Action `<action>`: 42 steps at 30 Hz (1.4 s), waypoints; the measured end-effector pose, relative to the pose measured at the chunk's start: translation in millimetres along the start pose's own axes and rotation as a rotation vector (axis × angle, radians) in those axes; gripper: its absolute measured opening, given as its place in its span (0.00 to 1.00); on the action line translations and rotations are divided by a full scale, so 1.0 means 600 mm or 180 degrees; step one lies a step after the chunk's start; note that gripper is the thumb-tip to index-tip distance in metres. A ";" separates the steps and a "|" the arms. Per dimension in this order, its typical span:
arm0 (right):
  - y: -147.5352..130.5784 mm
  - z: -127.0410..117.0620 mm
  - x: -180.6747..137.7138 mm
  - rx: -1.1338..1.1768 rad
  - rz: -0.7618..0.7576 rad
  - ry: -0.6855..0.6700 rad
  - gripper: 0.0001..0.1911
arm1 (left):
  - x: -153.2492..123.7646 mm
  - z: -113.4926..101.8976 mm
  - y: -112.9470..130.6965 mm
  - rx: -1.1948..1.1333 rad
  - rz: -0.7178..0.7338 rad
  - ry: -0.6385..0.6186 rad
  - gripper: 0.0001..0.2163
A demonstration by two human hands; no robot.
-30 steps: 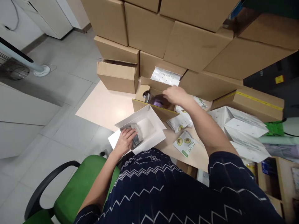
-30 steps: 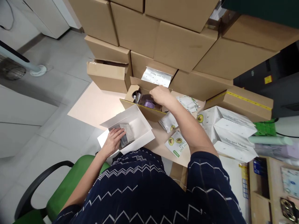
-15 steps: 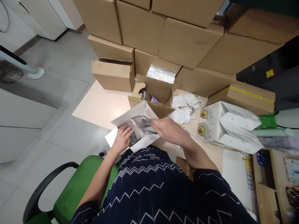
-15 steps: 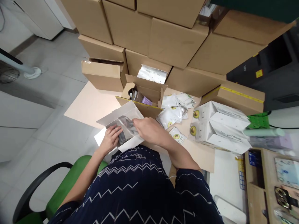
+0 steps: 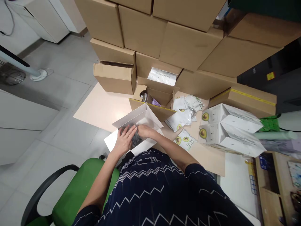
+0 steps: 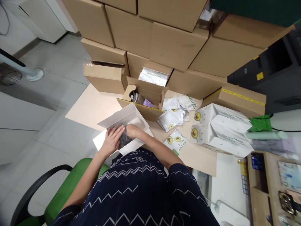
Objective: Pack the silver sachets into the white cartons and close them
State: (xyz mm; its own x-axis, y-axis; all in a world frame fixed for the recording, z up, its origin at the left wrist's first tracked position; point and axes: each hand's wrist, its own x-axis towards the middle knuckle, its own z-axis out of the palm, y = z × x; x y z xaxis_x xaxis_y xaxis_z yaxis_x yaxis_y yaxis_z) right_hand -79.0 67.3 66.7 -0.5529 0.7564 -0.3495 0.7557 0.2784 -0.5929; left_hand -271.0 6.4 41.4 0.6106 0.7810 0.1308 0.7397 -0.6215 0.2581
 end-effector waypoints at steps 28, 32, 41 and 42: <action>0.135 -0.252 0.127 -0.2200 0.0293 0.0003 0.10 | -0.001 0.004 -0.010 -0.0120 -0.0044 -0.0207 0.29; 0.128 -0.244 0.117 -0.2327 0.0312 -0.0140 0.09 | -0.001 0.003 -0.011 -0.0094 -0.0047 -0.0190 0.29; 0.097 -0.353 -0.023 -0.2068 0.0805 0.0650 0.14 | -0.001 0.007 -0.013 -0.0014 0.0006 -0.0156 0.28; 0.090 -0.365 -0.057 -0.1942 0.0800 0.0998 0.14 | -0.001 0.007 -0.014 -0.0020 0.0000 -0.0156 0.28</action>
State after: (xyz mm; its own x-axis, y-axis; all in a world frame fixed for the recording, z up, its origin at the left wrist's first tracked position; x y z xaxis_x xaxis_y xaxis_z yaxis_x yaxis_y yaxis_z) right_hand 57.5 186.1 205.7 -0.2795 0.9494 -0.1436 0.9583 0.2851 0.0197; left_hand -276.3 10.8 35.0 0.6240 0.7769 0.0839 0.7378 -0.6211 0.2642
